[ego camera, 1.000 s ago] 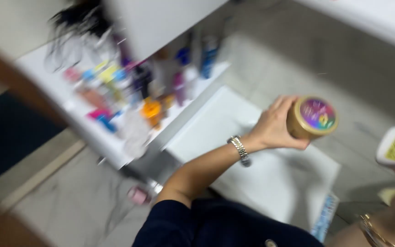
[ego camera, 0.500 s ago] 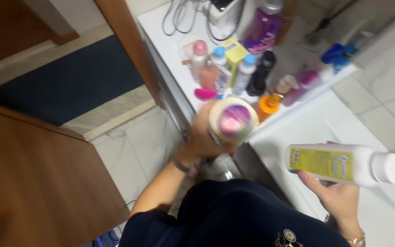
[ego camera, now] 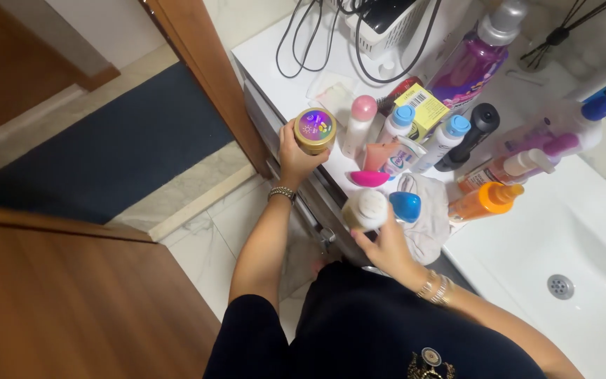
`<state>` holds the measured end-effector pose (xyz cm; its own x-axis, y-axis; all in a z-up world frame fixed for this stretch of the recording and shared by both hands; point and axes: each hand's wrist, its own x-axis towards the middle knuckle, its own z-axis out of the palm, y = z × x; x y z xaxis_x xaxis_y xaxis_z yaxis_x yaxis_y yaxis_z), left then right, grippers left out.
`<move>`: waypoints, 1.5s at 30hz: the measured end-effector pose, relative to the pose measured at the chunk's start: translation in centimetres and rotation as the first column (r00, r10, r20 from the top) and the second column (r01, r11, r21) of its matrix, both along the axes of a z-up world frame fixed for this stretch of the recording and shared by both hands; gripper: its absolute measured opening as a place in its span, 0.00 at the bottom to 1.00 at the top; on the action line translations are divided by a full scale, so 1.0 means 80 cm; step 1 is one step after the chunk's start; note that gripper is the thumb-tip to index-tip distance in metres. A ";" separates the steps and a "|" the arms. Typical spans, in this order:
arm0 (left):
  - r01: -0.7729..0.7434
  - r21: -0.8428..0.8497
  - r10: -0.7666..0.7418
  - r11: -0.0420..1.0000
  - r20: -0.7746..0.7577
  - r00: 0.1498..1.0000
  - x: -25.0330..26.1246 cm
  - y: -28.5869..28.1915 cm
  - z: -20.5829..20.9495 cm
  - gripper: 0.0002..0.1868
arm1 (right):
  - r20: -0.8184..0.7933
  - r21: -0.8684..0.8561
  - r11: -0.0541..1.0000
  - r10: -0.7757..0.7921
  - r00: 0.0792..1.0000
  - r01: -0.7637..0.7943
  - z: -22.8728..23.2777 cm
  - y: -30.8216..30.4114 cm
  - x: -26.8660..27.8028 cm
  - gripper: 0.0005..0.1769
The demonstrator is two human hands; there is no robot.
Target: Organizing and cleaning various cosmetic and hygiene products in a bathroom cabinet and sink area.
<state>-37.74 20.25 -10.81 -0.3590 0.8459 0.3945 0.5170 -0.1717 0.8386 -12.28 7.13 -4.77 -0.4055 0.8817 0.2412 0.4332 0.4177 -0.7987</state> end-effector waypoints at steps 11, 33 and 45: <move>0.051 0.074 -0.054 0.996 0.049 0.997 -0.025 0.092 -0.053 0.57 | -0.051 0.017 0.987 -0.157 0.986 0.158 -0.037 0.080 -0.115 0.47; 0.433 0.105 -0.434 0.895 -0.009 0.901 0.021 0.008 -0.053 0.39 | 0.053 0.097 0.955 0.275 0.960 -0.279 0.015 0.011 -0.013 0.19; 0.476 0.568 -0.402 0.672 -0.261 0.878 0.170 -0.127 0.122 0.11 | 0.018 0.255 0.775 -0.602 0.798 0.578 0.049 -0.055 0.260 0.09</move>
